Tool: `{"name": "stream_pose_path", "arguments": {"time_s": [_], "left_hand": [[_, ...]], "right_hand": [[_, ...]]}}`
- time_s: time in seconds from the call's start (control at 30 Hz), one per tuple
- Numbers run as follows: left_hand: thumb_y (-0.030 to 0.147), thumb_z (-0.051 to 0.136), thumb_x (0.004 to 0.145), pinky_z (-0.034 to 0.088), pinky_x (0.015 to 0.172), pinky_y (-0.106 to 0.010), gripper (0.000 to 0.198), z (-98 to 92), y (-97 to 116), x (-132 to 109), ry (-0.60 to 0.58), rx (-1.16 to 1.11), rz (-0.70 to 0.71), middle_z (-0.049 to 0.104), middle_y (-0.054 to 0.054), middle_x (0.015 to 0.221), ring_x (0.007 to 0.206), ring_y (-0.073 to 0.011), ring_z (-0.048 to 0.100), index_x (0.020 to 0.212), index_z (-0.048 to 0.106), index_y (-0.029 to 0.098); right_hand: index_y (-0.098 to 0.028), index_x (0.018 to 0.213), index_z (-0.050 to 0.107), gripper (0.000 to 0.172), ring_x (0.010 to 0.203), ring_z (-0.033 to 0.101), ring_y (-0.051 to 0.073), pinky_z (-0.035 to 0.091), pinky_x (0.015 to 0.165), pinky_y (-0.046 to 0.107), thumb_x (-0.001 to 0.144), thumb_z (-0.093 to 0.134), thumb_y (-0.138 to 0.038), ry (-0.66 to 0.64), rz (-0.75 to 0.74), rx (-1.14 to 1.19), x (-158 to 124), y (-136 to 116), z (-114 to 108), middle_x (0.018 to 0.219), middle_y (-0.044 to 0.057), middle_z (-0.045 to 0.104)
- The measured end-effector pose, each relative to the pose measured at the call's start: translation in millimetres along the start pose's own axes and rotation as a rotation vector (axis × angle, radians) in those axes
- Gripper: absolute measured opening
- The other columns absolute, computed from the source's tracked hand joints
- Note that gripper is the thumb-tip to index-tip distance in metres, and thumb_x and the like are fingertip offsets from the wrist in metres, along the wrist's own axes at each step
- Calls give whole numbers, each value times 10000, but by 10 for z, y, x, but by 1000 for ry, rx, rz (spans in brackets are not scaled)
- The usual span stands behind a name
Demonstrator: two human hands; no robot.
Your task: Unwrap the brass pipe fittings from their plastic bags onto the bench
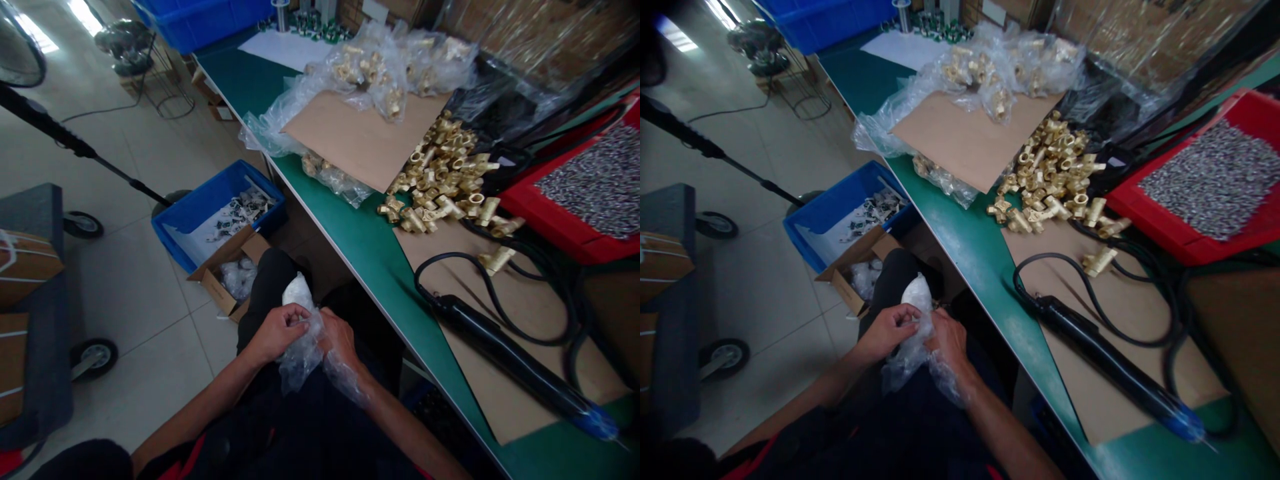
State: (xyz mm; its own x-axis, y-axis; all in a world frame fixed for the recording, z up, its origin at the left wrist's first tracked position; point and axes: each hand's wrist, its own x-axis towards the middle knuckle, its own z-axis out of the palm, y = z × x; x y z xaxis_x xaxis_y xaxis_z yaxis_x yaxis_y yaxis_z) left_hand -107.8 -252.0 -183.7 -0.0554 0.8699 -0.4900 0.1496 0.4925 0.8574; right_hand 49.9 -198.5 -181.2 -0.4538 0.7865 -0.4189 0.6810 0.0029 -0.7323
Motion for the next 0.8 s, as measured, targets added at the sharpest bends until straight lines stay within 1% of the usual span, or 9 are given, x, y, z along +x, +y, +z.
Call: {"name": "stream_pose_path", "arguments": {"time_s": [0.13,0.23,0.3,0.37,0.43,0.53,0.6,0.7,0.8], "left_hand": [[213,518,731,291,559,-238,141,66,-43,-36,115,139,33,444,49,588,563,-116,399,815,619,160],[181,499,708,330,604,-247,97,77,-71,-70,210,179,49,503,37,636,605,-130,448,786,557,179],[181,514,690,364,632,-249,125,56,-104,-79,236,128,25,547,25,690,646,-142,495,813,537,185],[206,532,696,397,661,-257,208,24,-144,-79,228,64,-5,594,8,751,696,-160,544,901,555,185],[241,545,714,414,676,-263,259,-1,-177,-80,222,45,-30,624,-6,781,726,-174,571,963,579,180],[301,566,735,409,657,-263,210,-15,-193,-93,252,79,-62,638,-17,752,697,-175,567,890,616,168],[314,591,724,392,635,-261,181,-19,-186,-105,270,89,-75,634,-16,705,656,-169,552,814,630,163],[284,655,666,379,626,-258,152,-44,-189,-112,248,43,-91,641,-18,671,641,-168,551,744,662,154],[329,672,683,391,604,-254,191,-93,-235,-97,225,-36,-114,653,-29,670,628,-165,555,736,681,146]], "right_hand": [[-211,746,682,142,625,533,124,259,529,244,798,574,-288,36,9,-181,8,34,45,787,10,623],[-217,878,685,150,768,605,154,374,625,228,761,598,-253,10,-76,-109,1,61,36,917,11,655],[-206,1103,630,364,879,629,190,436,733,250,743,624,-263,-3,-61,8,-8,89,17,1054,40,663],[-180,1314,493,583,941,634,223,465,806,301,768,629,-335,-35,-38,143,-15,121,-11,1144,81,649],[-202,1396,429,603,1037,616,235,461,893,341,850,554,-424,-110,-99,261,-14,145,-47,1230,89,616],[-265,1348,523,470,1150,564,222,416,995,346,925,466,-461,-214,-250,328,6,147,-96,1301,60,569],[-270,1237,621,397,1064,598,211,445,942,325,896,538,-456,-234,-259,268,27,140,-102,1226,51,595],[-251,1058,709,301,959,624,198,472,856,301,832,636,-436,-203,-226,229,53,180,-50,1126,47,613],[-223,964,740,270,1011,621,214,478,870,307,798,671,-425,-146,-224,311,56,293,48,1176,75,605]]}}
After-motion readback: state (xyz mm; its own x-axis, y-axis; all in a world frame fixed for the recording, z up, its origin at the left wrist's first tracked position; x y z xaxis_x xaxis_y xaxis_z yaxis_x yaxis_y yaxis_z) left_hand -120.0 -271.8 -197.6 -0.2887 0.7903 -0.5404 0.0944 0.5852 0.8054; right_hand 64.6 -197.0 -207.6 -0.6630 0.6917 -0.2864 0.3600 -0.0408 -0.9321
